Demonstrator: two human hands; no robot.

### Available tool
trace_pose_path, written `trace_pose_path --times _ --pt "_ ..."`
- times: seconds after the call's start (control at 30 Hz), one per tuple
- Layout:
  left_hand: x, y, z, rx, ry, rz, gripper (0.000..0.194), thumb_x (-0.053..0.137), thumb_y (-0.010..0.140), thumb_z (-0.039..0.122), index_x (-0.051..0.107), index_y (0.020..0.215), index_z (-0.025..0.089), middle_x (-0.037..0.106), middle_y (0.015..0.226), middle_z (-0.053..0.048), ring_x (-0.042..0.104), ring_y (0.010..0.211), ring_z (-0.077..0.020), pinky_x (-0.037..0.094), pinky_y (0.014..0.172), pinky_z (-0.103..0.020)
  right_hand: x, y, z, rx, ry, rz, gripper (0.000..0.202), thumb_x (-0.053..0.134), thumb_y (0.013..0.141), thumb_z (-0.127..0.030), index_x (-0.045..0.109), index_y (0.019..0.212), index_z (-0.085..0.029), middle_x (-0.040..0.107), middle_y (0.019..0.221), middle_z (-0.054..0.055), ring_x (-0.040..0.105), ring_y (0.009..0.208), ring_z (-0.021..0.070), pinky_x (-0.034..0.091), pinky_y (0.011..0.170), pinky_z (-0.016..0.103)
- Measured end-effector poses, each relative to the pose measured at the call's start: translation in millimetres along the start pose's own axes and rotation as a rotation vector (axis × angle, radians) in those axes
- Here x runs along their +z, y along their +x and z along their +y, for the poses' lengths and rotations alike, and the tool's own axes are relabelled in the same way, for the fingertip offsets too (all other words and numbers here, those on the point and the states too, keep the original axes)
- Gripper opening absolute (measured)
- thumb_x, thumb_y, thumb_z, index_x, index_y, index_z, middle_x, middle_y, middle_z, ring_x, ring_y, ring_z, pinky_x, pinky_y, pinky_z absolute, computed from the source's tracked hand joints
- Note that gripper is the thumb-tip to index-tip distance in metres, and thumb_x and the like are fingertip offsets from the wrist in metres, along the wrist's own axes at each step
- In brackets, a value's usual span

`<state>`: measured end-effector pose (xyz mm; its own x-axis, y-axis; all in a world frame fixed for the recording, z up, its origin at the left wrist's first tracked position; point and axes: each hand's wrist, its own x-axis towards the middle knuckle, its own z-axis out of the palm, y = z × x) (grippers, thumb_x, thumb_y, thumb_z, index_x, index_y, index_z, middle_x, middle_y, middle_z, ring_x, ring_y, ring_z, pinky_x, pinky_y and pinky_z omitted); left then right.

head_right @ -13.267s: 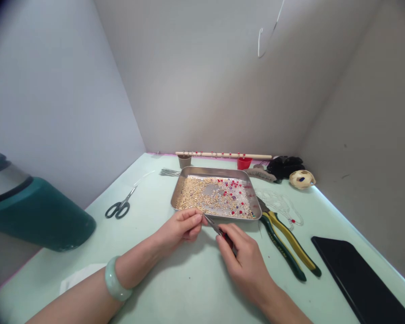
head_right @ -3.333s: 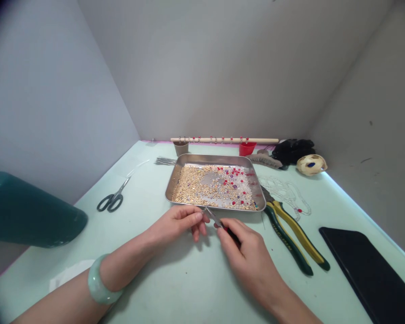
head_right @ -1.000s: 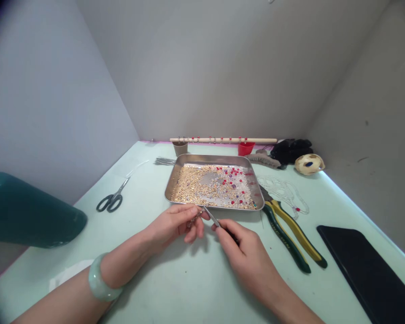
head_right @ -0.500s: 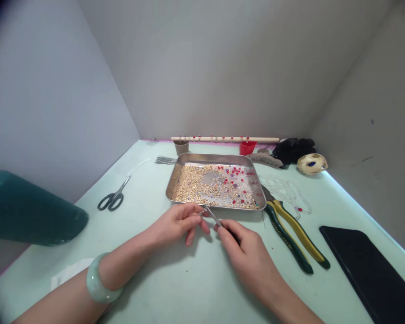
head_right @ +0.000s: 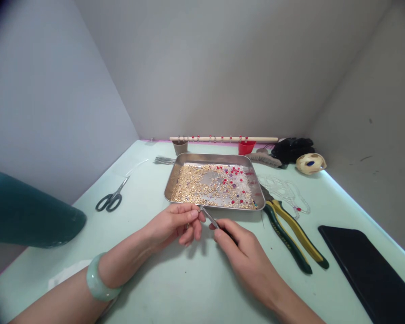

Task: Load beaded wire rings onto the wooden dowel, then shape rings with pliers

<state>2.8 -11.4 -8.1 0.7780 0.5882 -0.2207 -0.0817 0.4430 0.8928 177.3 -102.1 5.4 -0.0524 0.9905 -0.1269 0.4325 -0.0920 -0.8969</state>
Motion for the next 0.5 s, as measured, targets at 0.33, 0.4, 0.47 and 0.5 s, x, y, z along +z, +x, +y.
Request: trace_pose_path --times 0.33,0.4,0.47,0.5 --pt "0.2 -0.8 1.0 -0.003 0.093 0.013 0.022 0.046 0.089 0.030 0.056 0.085 0.010 0.066 0.064 -0.005 0.048 0.035 -0.0053 0.036 0.044 -0.021 3.1 -0.3 6.4 -0.174 -0.183 0.076 0.028 0.040 0.092 -0.035 0.061 0.104 -0.022 0.065 0.093 0.004 0.059 0.081 0.0168 0.044 0.072 0.029" --pt "1.3 -0.8 2.0 -0.009 0.140 0.032 0.022 0.046 0.089 0.031 0.055 0.084 0.011 0.066 0.063 -0.004 0.047 0.034 -0.0047 0.035 0.042 -0.020 4.7 0.0 8.9 -0.204 -0.226 0.098 0.027 0.040 0.092 -0.033 0.061 0.104 -0.021 0.065 0.093 0.005 0.059 0.082 0.0174 0.045 0.072 0.030" --pt "2.7 -0.3 2.4 -0.014 0.216 0.052 0.022 0.044 0.089 0.030 0.054 0.083 0.012 0.065 0.061 -0.003 0.046 0.032 -0.0044 0.033 0.040 -0.019 6.8 0.1 11.5 -0.226 -0.273 0.117 0.026 0.040 0.092 -0.031 0.061 0.104 -0.021 0.065 0.092 0.005 0.059 0.082 0.0179 0.045 0.072 0.031" --pt "3.4 0.1 2.1 -0.019 0.266 0.068 0.021 0.043 0.089 0.030 0.053 0.082 0.012 0.065 0.060 -0.002 0.045 0.031 -0.0044 0.033 0.039 -0.019 8.0 0.0 12.8 -0.236 -0.298 0.129 0.025 0.040 0.092 -0.030 0.060 0.104 -0.021 0.065 0.091 0.006 0.060 0.081 0.0182 0.046 0.071 0.031"
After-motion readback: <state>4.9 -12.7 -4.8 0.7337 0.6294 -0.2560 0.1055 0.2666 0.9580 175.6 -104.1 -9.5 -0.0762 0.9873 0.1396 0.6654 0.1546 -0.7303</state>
